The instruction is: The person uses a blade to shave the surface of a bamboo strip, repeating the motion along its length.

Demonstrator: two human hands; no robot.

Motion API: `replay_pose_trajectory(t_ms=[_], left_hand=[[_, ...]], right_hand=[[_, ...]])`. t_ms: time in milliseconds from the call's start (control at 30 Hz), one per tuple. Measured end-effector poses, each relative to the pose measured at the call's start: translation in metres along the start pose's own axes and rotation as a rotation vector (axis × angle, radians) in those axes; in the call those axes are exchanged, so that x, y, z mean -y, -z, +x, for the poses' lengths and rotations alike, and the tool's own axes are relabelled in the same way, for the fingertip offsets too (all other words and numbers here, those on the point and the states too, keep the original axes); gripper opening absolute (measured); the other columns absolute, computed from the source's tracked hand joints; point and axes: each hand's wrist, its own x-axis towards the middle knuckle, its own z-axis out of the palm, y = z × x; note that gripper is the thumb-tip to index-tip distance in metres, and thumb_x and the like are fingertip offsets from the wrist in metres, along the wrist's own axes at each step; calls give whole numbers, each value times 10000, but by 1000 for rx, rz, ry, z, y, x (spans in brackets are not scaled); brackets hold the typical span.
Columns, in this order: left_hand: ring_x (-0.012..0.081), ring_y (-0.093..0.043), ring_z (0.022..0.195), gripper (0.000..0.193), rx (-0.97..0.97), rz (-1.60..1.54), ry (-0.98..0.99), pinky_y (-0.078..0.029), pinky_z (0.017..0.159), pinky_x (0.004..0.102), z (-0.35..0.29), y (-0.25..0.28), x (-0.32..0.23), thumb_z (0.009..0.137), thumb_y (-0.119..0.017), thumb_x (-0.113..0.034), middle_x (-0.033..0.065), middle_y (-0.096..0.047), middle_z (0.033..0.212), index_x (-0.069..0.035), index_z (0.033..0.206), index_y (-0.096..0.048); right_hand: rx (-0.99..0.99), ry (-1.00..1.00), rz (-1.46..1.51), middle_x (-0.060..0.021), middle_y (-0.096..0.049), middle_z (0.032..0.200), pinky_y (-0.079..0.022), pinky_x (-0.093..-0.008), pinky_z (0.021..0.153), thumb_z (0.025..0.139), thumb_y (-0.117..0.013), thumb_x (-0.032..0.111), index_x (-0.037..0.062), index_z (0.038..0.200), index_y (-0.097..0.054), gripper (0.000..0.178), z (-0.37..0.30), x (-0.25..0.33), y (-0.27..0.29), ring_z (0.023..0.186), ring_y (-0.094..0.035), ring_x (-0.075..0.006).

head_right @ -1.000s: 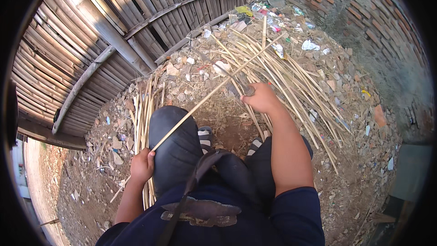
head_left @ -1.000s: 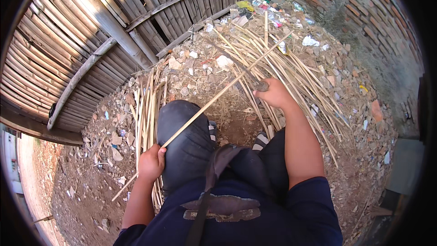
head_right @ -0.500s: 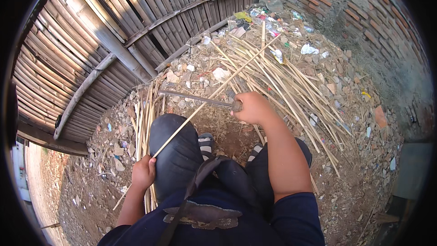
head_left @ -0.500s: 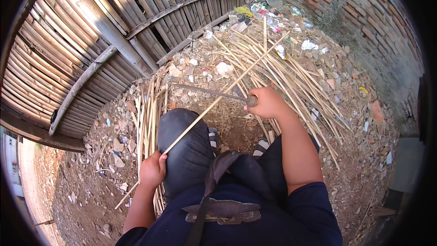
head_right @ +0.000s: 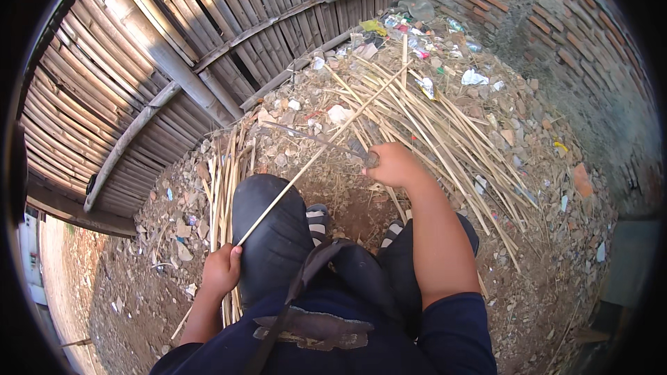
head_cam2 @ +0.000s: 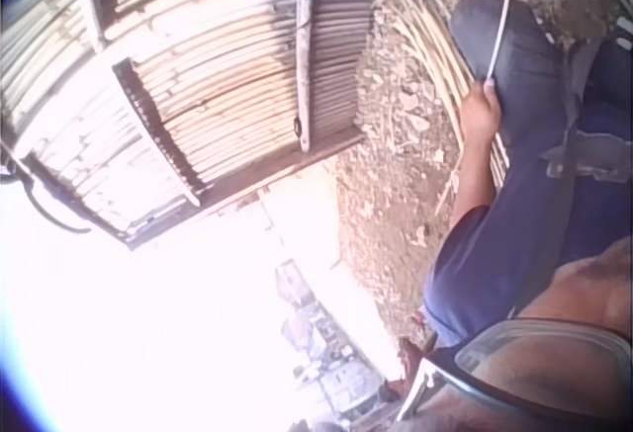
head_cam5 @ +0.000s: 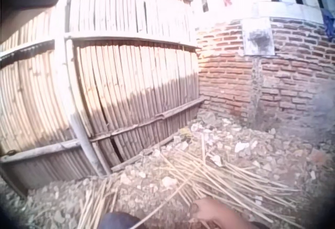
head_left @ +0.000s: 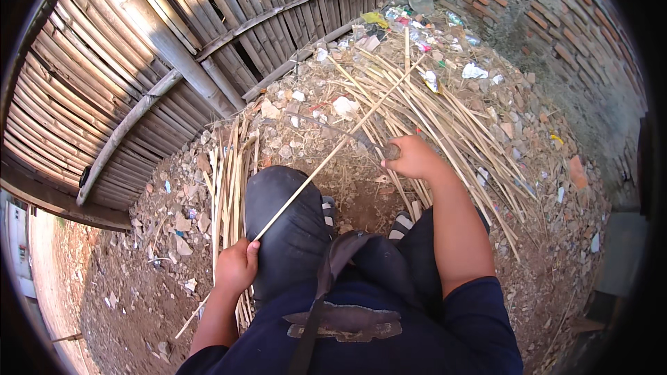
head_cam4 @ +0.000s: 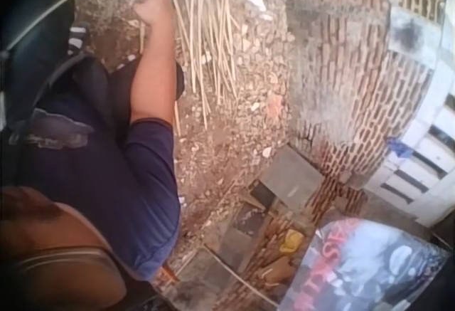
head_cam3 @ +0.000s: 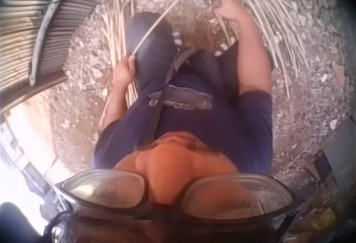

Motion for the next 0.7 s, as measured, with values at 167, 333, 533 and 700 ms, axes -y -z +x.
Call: replay_pose_trajectory(t_ms=[167,333,533,700], left_hand=[[495,-650,723,420,78,61,66,-491,665,584,-2,16,-13,1035,-579,-386,263,-655,728,-19,832,-577],[492,-654,735,422,94,36,37,-496,666,579,3,18,-18,1029,-590,-393,262,-655,727,-22,828,-584],[496,-645,733,425,101,2,32,-481,657,585,-2,9,-14,1037,-577,-395,257,-643,717,-32,818,-581],[496,-630,717,437,95,-28,15,-477,652,556,3,5,-13,1047,-560,-384,259,-626,708,-13,815,-574]], right_hand=[[154,-132,-98,-227,-730,1067,-548,-468,912,814,-799,352,40,1176,-724,483,1,18,16,1030,-692,-410],[75,12,-66,-235,-718,937,-541,-489,836,794,-830,362,49,1049,-737,413,-4,16,-4,928,-686,-430],[193,35,-53,-247,-714,937,-538,-488,828,792,-830,373,35,1078,-732,453,-3,22,0,920,-682,-436],[241,-32,-89,-238,-731,1063,-546,-455,922,794,-818,366,62,1265,-713,571,-4,29,3,1027,-697,-400]])
